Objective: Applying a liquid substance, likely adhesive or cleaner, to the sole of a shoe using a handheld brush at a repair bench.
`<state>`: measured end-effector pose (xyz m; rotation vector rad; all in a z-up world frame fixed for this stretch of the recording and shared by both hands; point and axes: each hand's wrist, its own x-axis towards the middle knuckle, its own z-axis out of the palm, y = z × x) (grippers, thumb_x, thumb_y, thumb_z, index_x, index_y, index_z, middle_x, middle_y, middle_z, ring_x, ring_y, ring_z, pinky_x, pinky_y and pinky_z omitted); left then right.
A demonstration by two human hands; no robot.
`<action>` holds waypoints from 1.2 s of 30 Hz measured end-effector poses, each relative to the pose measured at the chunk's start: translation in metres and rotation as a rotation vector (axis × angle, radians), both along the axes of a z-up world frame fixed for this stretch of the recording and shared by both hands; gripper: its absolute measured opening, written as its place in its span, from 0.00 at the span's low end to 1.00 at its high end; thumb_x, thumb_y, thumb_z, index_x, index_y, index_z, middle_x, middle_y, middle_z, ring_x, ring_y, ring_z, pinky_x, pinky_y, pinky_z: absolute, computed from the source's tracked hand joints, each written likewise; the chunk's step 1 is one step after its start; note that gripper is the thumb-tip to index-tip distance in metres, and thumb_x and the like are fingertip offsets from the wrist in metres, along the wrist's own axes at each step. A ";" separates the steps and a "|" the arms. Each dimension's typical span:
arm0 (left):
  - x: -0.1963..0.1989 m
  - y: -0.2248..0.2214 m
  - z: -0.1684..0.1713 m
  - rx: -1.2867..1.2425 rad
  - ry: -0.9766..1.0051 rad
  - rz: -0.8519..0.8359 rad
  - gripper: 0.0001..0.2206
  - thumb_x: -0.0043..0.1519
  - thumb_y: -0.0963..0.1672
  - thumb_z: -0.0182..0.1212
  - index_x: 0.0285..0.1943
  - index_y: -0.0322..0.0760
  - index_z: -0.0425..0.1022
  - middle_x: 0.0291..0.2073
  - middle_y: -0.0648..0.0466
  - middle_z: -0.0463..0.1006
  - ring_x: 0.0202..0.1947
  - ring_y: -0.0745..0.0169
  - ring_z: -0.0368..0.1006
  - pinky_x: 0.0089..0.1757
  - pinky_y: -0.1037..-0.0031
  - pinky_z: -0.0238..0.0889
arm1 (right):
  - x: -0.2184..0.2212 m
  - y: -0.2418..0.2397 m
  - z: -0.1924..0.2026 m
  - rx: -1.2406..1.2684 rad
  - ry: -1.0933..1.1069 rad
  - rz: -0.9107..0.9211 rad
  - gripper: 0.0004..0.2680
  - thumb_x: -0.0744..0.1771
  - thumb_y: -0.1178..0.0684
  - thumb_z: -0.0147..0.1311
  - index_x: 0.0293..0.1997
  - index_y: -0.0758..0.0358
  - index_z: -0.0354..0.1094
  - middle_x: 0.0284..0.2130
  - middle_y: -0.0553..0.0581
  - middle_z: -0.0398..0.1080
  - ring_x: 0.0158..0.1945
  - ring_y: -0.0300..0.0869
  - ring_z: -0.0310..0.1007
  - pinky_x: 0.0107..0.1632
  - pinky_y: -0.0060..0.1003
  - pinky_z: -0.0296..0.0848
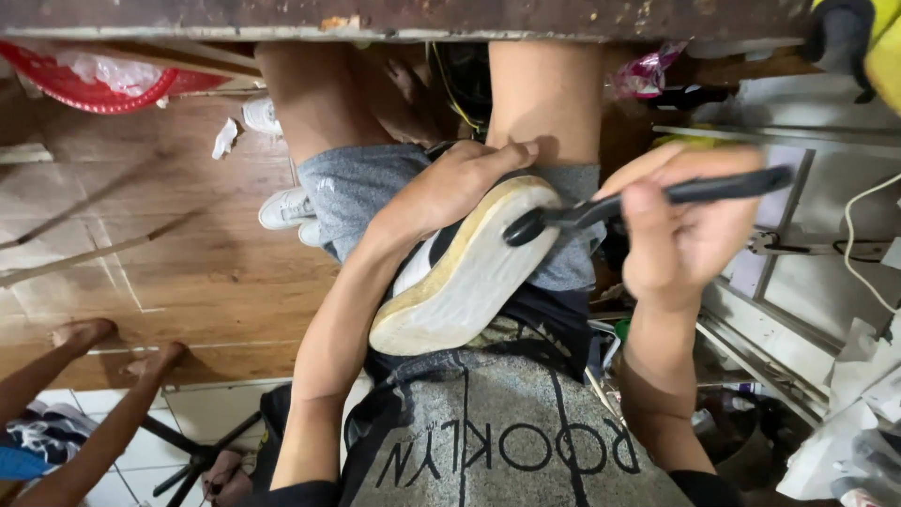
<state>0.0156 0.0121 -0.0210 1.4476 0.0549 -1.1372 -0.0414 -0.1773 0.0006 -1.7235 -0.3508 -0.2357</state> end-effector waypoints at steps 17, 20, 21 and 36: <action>-0.002 0.001 -0.005 -0.010 -0.088 -0.045 0.27 0.54 0.56 0.36 0.44 0.41 0.79 0.46 0.43 0.79 0.47 0.58 0.76 0.53 0.74 0.62 | 0.005 0.021 0.007 0.035 0.008 -0.088 0.05 0.68 0.60 0.45 0.41 0.65 0.50 0.21 0.61 0.56 0.22 0.50 0.65 0.25 0.37 0.62; -0.001 0.000 -0.010 0.033 -0.107 -0.076 0.30 0.53 0.57 0.36 0.53 0.40 0.75 0.49 0.40 0.76 0.44 0.61 0.74 0.49 0.74 0.62 | -0.007 0.020 0.001 0.056 0.136 0.333 0.05 0.66 0.64 0.47 0.41 0.67 0.55 0.27 0.63 0.69 0.26 0.43 0.70 0.28 0.29 0.69; 0.000 0.001 -0.007 0.075 -0.092 -0.091 0.31 0.52 0.58 0.35 0.51 0.42 0.76 0.49 0.42 0.76 0.46 0.59 0.75 0.51 0.71 0.62 | -0.006 0.016 -0.003 0.030 0.098 0.286 0.04 0.66 0.65 0.47 0.40 0.67 0.56 0.27 0.61 0.69 0.27 0.44 0.71 0.29 0.29 0.70; 0.002 0.000 -0.004 0.111 -0.119 -0.160 0.29 0.53 0.58 0.30 0.38 0.42 0.78 0.37 0.44 0.77 0.39 0.58 0.75 0.48 0.67 0.64 | -0.005 0.030 0.008 -0.063 0.098 0.063 0.03 0.68 0.62 0.45 0.41 0.67 0.53 0.24 0.63 0.64 0.24 0.44 0.65 0.28 0.32 0.64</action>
